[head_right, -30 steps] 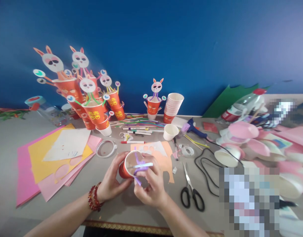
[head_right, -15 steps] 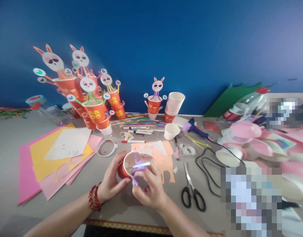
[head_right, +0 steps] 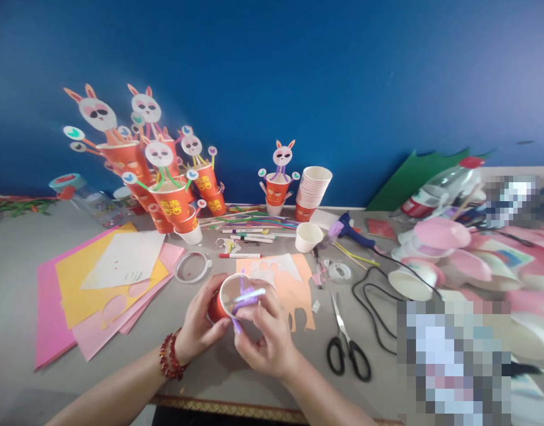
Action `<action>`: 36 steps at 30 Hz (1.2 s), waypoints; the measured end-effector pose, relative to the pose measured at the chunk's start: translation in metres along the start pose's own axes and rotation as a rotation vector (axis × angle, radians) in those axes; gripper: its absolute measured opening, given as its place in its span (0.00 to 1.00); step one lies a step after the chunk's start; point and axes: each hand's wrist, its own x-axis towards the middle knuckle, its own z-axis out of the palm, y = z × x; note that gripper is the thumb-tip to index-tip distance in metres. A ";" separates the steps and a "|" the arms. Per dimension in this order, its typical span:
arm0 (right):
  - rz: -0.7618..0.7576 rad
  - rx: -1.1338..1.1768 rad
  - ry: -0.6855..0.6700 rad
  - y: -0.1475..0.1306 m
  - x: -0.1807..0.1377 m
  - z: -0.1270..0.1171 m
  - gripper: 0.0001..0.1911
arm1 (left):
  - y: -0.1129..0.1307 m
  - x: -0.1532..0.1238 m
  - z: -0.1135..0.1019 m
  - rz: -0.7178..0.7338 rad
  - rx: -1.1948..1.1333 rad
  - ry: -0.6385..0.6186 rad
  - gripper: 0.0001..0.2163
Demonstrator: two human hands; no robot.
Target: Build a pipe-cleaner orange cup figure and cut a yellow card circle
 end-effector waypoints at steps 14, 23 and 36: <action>0.240 0.240 0.103 0.014 -0.002 -0.007 0.08 | -0.016 -0.004 0.009 -0.707 -1.157 -0.096 0.32; 0.039 0.212 -0.004 0.009 0.000 0.001 0.20 | -0.020 -0.009 0.007 -0.714 -1.492 -0.226 0.36; -0.087 0.133 0.073 -0.001 0.010 -0.005 0.17 | -0.027 -0.014 0.010 -0.700 -1.551 -0.183 0.37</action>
